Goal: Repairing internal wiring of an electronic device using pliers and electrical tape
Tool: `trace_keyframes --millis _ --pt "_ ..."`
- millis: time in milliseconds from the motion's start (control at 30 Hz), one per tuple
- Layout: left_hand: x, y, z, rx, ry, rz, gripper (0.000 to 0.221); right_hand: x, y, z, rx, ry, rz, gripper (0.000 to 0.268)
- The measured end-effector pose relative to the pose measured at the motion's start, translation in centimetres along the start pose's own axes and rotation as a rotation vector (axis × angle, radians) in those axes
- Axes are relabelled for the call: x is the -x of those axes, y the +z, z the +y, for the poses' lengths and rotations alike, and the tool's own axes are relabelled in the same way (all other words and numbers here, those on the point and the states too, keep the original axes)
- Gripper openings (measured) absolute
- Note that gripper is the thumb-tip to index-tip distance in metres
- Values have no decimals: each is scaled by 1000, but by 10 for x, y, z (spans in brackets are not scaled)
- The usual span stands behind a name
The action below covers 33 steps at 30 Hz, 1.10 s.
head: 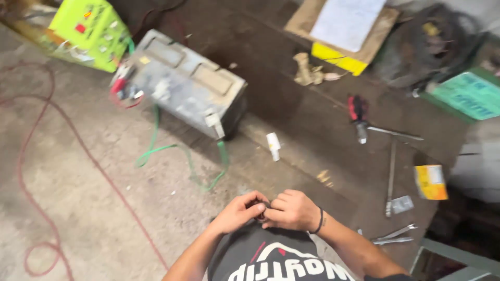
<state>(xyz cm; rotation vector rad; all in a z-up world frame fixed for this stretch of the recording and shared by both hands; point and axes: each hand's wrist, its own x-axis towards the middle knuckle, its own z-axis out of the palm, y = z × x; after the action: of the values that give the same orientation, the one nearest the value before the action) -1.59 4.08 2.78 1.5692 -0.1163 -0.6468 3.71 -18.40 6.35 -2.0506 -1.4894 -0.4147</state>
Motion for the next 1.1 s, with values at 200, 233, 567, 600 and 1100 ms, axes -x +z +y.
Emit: trace_keyframes --millis 200,233,567,600,1100 --pt "98 -59 -40 72 37 259 18 -41 107 -65 -626 440 -96 37" --pt "115 -70 -46 81 80 306 20 -51 121 -75 -782 563 -131 50" --pt "244 -143 -99 -149 33 507 39 -144 229 -122 -1025 498 -494 61" --pt "254 -146 -102 -180 19 536 39 -151 236 -126 -1010 446 -505 57" --pt "240 -215 -61 -311 63 619 35 -227 264 -79 -1030 290 -661 49"
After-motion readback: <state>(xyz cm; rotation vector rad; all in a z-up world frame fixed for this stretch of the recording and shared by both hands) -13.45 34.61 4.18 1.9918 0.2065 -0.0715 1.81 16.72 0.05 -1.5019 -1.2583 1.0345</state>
